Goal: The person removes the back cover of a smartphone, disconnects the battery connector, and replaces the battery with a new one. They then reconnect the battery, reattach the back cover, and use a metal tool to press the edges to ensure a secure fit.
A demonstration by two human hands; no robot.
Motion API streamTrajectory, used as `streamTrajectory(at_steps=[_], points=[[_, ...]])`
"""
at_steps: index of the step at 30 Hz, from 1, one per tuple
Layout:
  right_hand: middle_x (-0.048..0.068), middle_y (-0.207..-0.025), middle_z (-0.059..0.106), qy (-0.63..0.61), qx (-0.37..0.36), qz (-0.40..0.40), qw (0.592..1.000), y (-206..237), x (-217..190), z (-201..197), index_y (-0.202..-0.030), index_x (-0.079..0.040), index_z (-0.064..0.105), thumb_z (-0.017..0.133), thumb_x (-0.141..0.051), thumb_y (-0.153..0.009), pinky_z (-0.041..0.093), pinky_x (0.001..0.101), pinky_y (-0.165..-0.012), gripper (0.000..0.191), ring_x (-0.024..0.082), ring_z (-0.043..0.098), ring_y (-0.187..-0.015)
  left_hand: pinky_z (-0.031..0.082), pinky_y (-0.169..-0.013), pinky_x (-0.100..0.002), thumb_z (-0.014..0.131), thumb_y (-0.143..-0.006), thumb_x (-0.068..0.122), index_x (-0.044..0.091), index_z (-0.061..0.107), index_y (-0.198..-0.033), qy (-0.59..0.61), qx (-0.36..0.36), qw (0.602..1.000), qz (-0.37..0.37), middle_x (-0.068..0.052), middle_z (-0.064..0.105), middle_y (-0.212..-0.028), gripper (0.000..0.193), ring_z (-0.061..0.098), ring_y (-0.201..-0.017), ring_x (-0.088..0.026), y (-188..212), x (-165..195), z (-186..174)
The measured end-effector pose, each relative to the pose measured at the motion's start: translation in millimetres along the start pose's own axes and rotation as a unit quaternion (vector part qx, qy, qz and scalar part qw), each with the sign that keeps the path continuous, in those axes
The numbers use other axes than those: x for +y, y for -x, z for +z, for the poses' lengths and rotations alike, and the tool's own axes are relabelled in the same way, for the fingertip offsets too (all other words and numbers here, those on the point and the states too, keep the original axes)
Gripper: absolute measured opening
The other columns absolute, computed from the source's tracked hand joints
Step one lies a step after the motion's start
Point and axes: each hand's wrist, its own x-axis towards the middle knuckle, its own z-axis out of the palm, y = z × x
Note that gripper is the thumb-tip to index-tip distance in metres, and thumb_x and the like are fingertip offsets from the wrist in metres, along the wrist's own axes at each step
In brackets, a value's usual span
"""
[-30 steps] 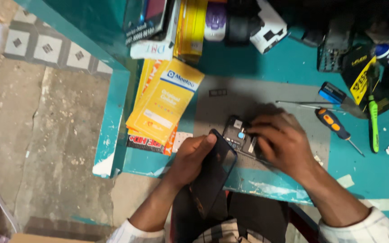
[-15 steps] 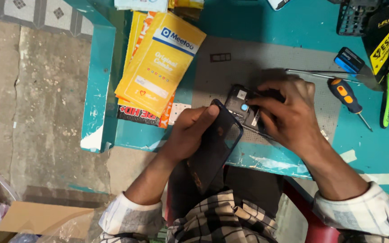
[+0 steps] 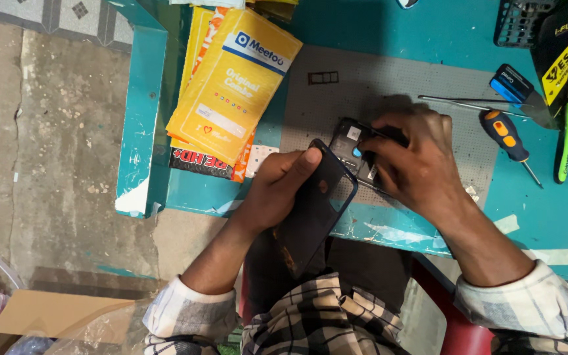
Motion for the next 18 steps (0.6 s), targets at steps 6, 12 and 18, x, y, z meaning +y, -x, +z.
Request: streamTrajectory(at_steps=[6, 12, 18], points=[[0.004, -0.128, 0.062, 0.017, 0.004, -0.02, 1.0, -3.4, -1.8, -0.9, -0.105, -0.017, 0.076, 0.083, 0.0, -0.076, 0.04, 0.0435, -0.1, 0.035, 0.029, 0.052, -0.12, 0.049, -0.073, -0.024, 0.047, -0.111, 0.043, 0.002, 0.068, -0.089, -0.013, 0.012, 1.0, -0.007, 0.002, 0.067, -0.084, 0.05, 0.058, -0.079, -0.005, -0.1, 1.8, 2.0], [0.007, -0.119, 0.066, -0.14, 0.023, 0.016, 0.99, 1.9, 1.4, -7.5, -0.111, -0.007, 0.074, 0.079, -0.001, -0.088, 0.049, 0.0398, -0.09, 0.024, 0.026, 0.063, -0.108, 0.049, -0.08, -0.023, 0.048, -0.112, 0.039, 0.002, 0.065, -0.108, -0.009, 0.056, 0.998, 0.027, 0.002, 0.066, -0.093, 0.04, 0.057, -0.087, -0.005, -0.9, -2.2, 3.4], [0.013, -0.118, 0.069, -0.465, -0.123, 0.061, 0.874, 23.7, 7.1, 1.1, -0.123, -0.003, 0.059, 0.079, -0.028, -0.089, 0.064, 0.0368, -0.087, 0.046, 0.021, 0.074, -0.1, 0.047, -0.103, -0.029, 0.052, -0.115, 0.035, 0.005, 0.052, -0.125, 0.053, 0.066, 0.99, 0.114, -0.003, 0.06, -0.116, 0.032, 0.056, -0.112, -0.009, -2.9, -8.3, 3.3]])
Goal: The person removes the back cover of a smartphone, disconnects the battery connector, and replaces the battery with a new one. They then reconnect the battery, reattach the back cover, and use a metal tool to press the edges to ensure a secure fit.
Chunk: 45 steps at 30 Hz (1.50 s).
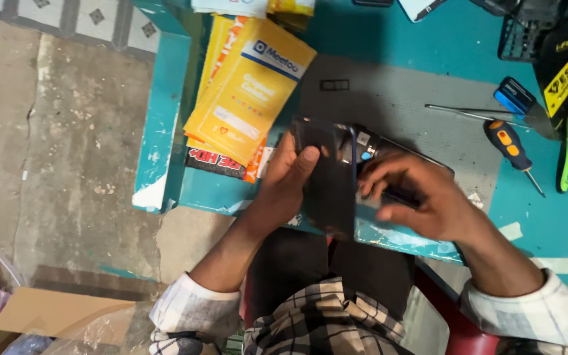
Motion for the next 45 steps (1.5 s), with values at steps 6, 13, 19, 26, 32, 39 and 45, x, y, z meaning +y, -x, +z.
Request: streamTrajectory(at_steps=[6, 13, 19, 26, 32, 39, 45], points=[[0.018, -0.126, 0.065, -0.067, -0.1, 0.03, 0.992, 18.8, 19.5, 7.8, -0.138, -0.002, 0.044, 0.073, -0.043, -0.093, 0.055, 0.0427, -0.104, 0.068, 0.027, 0.066, -0.121, 0.046, -0.109, -0.033, 0.055, -0.113, 0.03, 0.007, 0.039, -0.141, 0.186, -0.029, 0.982, -0.004, -0.006, 0.057, -0.127, 0.039, 0.055, -0.118, -0.013, 6.8, -13.4, 19.2], [0.024, -0.144, 0.057, -0.24, -0.156, 0.002, 0.958, 16.3, 10.3, 8.7, -0.142, -0.006, 0.039, 0.078, -0.031, -0.099, 0.043, 0.0536, -0.123, 0.063, 0.037, 0.057, -0.142, 0.051, -0.088, -0.033, 0.053, -0.111, 0.033, 0.006, 0.041, -0.133, 0.2, -0.109, 0.974, 0.006, -0.014, 0.064, -0.125, 0.037, 0.061, -0.101, -0.018, 12.8, -19.5, 26.0], [0.021, -0.14, 0.059, 0.175, 0.03, -0.156, 0.972, 7.4, -28.2, -25.2, -0.12, -0.008, 0.06, 0.082, -0.036, -0.076, 0.059, 0.0494, -0.103, 0.057, 0.033, 0.063, -0.127, 0.045, -0.119, -0.038, 0.056, -0.114, 0.028, 0.009, 0.035, -0.143, 0.034, -0.039, 0.992, 0.118, -0.015, 0.048, -0.154, 0.04, 0.052, -0.138, -0.02, -0.2, -4.2, 15.2], [0.016, -0.128, 0.07, 0.543, 0.045, -0.016, 0.838, 4.6, -66.3, -42.3, -0.112, -0.003, 0.067, 0.087, -0.043, -0.063, 0.06, 0.0409, -0.077, 0.066, 0.033, 0.072, -0.101, 0.036, -0.129, -0.04, 0.055, -0.112, 0.03, 0.004, 0.051, -0.151, -0.332, 0.002, 0.938, 0.104, -0.011, 0.053, -0.159, 0.047, 0.049, -0.152, -0.028, -4.1, 10.8, 8.2], [0.01, -0.121, 0.073, 0.581, 0.027, 0.05, 0.812, 4.6, -71.0, -25.1, -0.108, -0.007, 0.07, 0.086, -0.054, -0.063, 0.06, 0.0409, -0.072, 0.067, 0.03, 0.074, -0.097, 0.033, -0.126, -0.046, 0.066, -0.101, 0.042, 0.002, 0.044, -0.153, -0.458, -0.048, 0.876, 0.142, -0.017, 0.049, -0.158, 0.069, 0.043, -0.149, -0.036, -6.8, 9.8, 9.7], [0.007, -0.123, 0.072, 0.599, 0.019, 0.039, 0.8, 5.5, -67.3, -21.0, -0.11, -0.013, 0.073, 0.079, -0.057, -0.07, 0.06, 0.0385, -0.077, 0.06, 0.027, 0.073, -0.097, 0.025, -0.13, -0.054, 0.066, -0.1, 0.047, -0.002, 0.042, -0.154, -0.552, -0.071, 0.809, 0.187, -0.019, 0.047, -0.158, 0.077, 0.038, -0.153, -0.036, -10.2, 4.1, 14.5], [0.005, -0.125, 0.071, 0.632, -0.002, 0.062, 0.773, 3.9, -66.0, -16.2, -0.111, -0.018, 0.076, 0.077, -0.061, -0.07, 0.06, 0.0358, -0.076, 0.059, 0.024, 0.072, -0.098, 0.024, -0.13, -0.054, 0.068, -0.098, 0.046, -0.002, 0.044, -0.152, -0.569, -0.076, 0.801, 0.167, -0.019, 0.049, -0.157, 0.077, 0.038, -0.153, -0.035, -9.9, 3.2, 16.2]])
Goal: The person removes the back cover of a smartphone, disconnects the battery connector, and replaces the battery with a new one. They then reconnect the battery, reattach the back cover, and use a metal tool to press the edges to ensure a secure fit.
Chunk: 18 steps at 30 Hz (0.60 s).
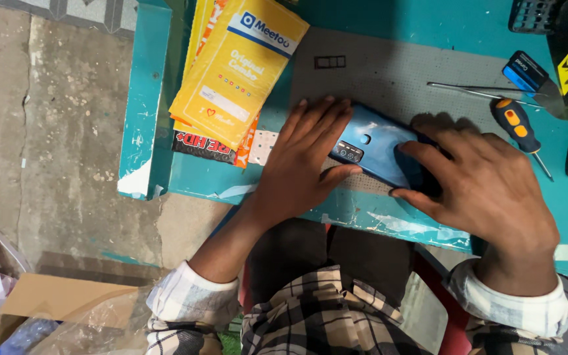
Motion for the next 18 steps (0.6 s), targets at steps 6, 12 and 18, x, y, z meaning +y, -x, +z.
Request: streamTrajectory(at_steps=[6, 12, 18], points=[[0.004, -0.123, 0.071, 0.01, -0.003, 0.002, 1.0, -0.9, -1.4, 3.1, -0.112, -0.02, 0.076, 0.074, -0.063, -0.072, 0.06, 0.0349, -0.073, 0.059, 0.022, 0.072, -0.099, 0.024, -0.129, -0.054, 0.068, -0.098, 0.045, -0.002, 0.047, -0.149, -0.022, -0.002, 1.0, -0.005, -0.02, 0.048, -0.156, 0.072, 0.038, -0.152, -0.035, -1.5, 2.9, -1.6], [0.005, -0.125, 0.071, 0.009, -0.005, -0.013, 1.0, -0.6, 0.6, 4.2, -0.115, -0.021, 0.077, 0.073, -0.061, -0.075, 0.06, 0.0339, -0.072, 0.057, 0.021, 0.071, -0.096, 0.022, -0.129, -0.055, 0.064, -0.101, 0.043, -0.003, 0.048, -0.148, -0.045, 0.001, 0.999, -0.001, -0.019, 0.049, -0.156, 0.068, 0.037, -0.153, -0.034, -0.2, 4.6, -0.9], [0.006, -0.127, 0.07, 0.011, 0.007, -0.021, 1.0, -0.4, -0.1, 4.7, -0.114, -0.019, 0.077, 0.073, -0.06, -0.077, 0.06, 0.0351, -0.074, 0.055, 0.021, 0.071, -0.095, 0.022, -0.129, -0.056, 0.062, -0.102, 0.044, -0.004, 0.049, -0.147, -0.046, 0.006, 0.999, 0.004, -0.019, 0.05, -0.155, 0.067, 0.038, -0.153, -0.035, -0.1, 3.8, -1.0]])
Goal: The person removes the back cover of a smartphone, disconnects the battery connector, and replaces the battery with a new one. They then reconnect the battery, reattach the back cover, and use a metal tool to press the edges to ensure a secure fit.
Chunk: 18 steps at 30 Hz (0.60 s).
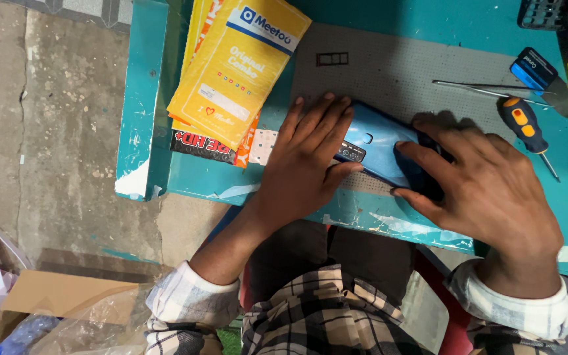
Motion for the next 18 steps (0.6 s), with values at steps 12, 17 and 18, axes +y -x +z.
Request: streamTrajectory(at_steps=[12, 17, 18], points=[[0.006, -0.127, 0.07, -0.003, 0.003, 0.0, 1.0, 0.6, -0.8, -0.7, -0.117, -0.021, 0.077, 0.074, -0.059, -0.074, 0.06, 0.0353, -0.078, 0.057, 0.022, 0.071, -0.099, 0.021, -0.129, -0.057, 0.07, -0.097, 0.043, -0.006, 0.053, -0.143, -0.003, -0.002, 1.0, -0.001, -0.02, 0.051, -0.154, 0.069, 0.039, -0.151, -0.035, 0.3, 0.1, 1.5], [0.006, -0.127, 0.07, 0.006, -0.02, 0.0, 1.0, -1.3, -0.1, -3.0, -0.118, -0.021, 0.077, 0.073, -0.06, -0.075, 0.06, 0.0355, -0.079, 0.058, 0.022, 0.071, -0.097, 0.021, -0.128, -0.057, 0.071, -0.096, 0.043, -0.005, 0.056, -0.141, -0.004, -0.008, 1.0, 0.001, -0.019, 0.053, -0.152, 0.067, 0.04, -0.15, -0.034, -0.3, -1.6, 1.8], [0.005, -0.126, 0.07, 0.009, -0.021, 0.001, 1.0, -1.6, 0.2, -3.6, -0.118, -0.021, 0.077, 0.073, -0.06, -0.075, 0.06, 0.0354, -0.079, 0.058, 0.022, 0.071, -0.097, 0.021, -0.128, -0.057, 0.071, -0.096, 0.043, -0.005, 0.056, -0.141, -0.006, -0.006, 1.0, 0.002, -0.019, 0.054, -0.152, 0.067, 0.041, -0.15, -0.034, -0.7, -1.8, 2.0]])
